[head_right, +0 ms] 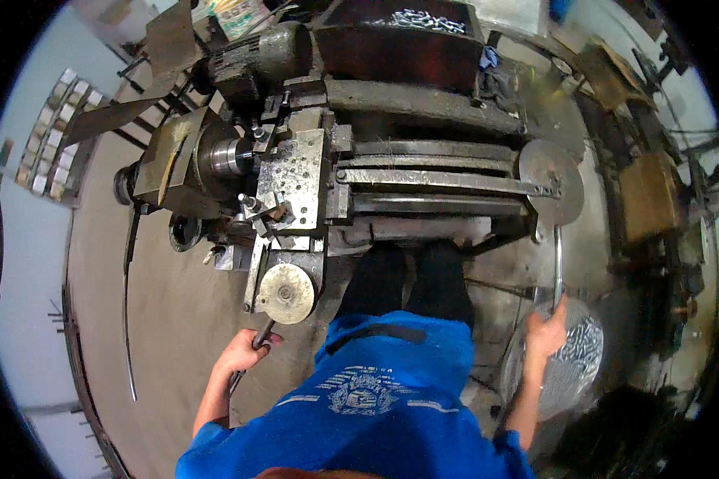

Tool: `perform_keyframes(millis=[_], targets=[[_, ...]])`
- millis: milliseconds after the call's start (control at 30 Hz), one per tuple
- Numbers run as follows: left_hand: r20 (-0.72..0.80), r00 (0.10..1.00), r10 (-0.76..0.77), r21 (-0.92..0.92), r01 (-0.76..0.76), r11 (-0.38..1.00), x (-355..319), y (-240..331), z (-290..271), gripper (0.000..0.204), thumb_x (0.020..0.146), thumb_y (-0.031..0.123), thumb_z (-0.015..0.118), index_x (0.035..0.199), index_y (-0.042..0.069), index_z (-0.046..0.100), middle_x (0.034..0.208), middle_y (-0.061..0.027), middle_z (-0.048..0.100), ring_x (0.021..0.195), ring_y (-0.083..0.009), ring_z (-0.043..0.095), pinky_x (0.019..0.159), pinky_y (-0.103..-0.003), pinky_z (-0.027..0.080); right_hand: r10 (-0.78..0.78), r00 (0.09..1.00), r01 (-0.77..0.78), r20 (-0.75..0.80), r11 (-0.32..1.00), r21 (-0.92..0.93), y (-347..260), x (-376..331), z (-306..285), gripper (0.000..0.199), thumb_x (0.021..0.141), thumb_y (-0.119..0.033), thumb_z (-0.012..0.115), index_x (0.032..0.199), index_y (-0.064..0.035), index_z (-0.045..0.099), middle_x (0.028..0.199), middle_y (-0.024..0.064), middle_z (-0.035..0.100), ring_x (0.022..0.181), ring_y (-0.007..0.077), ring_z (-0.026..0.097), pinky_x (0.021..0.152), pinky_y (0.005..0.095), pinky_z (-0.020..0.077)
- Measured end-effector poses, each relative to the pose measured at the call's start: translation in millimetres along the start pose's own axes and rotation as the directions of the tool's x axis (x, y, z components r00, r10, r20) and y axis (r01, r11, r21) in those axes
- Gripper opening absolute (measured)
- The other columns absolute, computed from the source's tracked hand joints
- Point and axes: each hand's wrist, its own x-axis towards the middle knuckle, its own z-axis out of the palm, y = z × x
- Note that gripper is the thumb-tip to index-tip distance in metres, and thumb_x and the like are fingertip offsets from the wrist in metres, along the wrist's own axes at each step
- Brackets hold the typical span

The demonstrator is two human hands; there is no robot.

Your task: The person operates a metal lathe, repeatedly loading small metal pieces into the chuck, engaging the machine, and collecting the finished parts into a mesh basket. The cycle of loading, machining, and collecting is repeated throughout the clip.

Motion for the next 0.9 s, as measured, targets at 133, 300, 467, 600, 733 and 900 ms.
perform_keyframes(millis=[133,300,467,600,733,900], targets=[[-0.072,0.992,-0.101,0.138,0.11,0.984,-8,5,0,0.029,0.074,0.01,0.057,0.101,0.006,0.065,0.087,-0.0122,0.067,0.078,-0.0227,0.063,0.073,-0.034,0.048,0.116,0.984,-0.074,0.137,0.958,-0.277,69,78,13,0.053,0.066,-0.032,0.061,0.115,-0.0124,0.056,0.088,0.0189,0.064,0.073,0.039,0.061,0.064,0.0476,0.0473],[0.038,0.972,-0.232,0.234,0.217,0.948,-16,23,-15,0.027,0.078,0.025,0.066,0.097,0.006,0.065,0.085,-0.0108,0.067,0.078,-0.0196,0.063,0.073,-0.034,0.048,0.011,0.993,0.039,0.121,0.915,-0.401,129,195,37,0.036,0.066,-0.035,0.063,0.087,-0.0056,0.064,0.084,0.0199,0.063,0.078,0.0385,0.06,0.069,0.048,0.047],[0.019,0.996,-0.082,-0.153,0.084,0.985,-20,-9,-49,0.041,0.08,0.023,0.063,0.114,0.001,0.057,0.092,-0.0063,0.068,0.084,-0.0177,0.064,0.083,-0.03,0.047,-0.049,0.993,0.099,0.105,0.833,-0.544,109,293,52,0.033,0.071,-0.025,0.055,0.1,-0.01,0.061,0.093,0.0112,0.063,0.092,0.0317,0.059,0.074,0.0489,0.0472],[-0.218,0.958,-0.187,-0.234,0.134,0.963,13,-59,-78,0.038,0.08,0.019,0.061,0.112,0.0,0.058,0.091,-0.0097,0.068,0.083,-0.0191,0.064,0.081,-0.032,0.048,0.046,0.997,-0.072,-0.06,0.815,-0.575,95,288,57,0.044,0.071,-0.027,0.061,0.111,-0.0112,0.056,0.103,0.0095,0.061,0.101,0.0316,0.055,0.085,0.0455,0.0434],[-0.502,0.861,-0.079,0.162,0.184,0.97,80,-131,-120,0.035,0.076,0.017,0.062,0.105,-0.001,0.061,0.092,-0.02,0.065,0.088,-0.0286,0.064,0.079,-0.038,0.049,-0.179,0.947,0.08,-0.266,0.936,-0.343,97,223,67,0.067,0.062,-0.019,0.068,0.123,-0.001,0.048,0.121,0.0171,0.053,0.113,0.0359,0.049,0.092,0.0464,0.0403],[-0.721,0.693,0.005,0.417,0.428,0.802,130,-201,-157,0.035,0.076,0.026,0.064,0.098,0.0,0.059,0.093,-0.0209,0.062,0.09,-0.0342,0.061,0.075,-0.044,0.05,-0.115,0.992,0.106,0.053,0.984,0.141,42,95,50,0.063,0.054,-0.012,0.066,0.114,0.003,0.055,0.113,0.0238,0.057,0.104,0.0369,0.055,0.088,0.039,0.0435]])
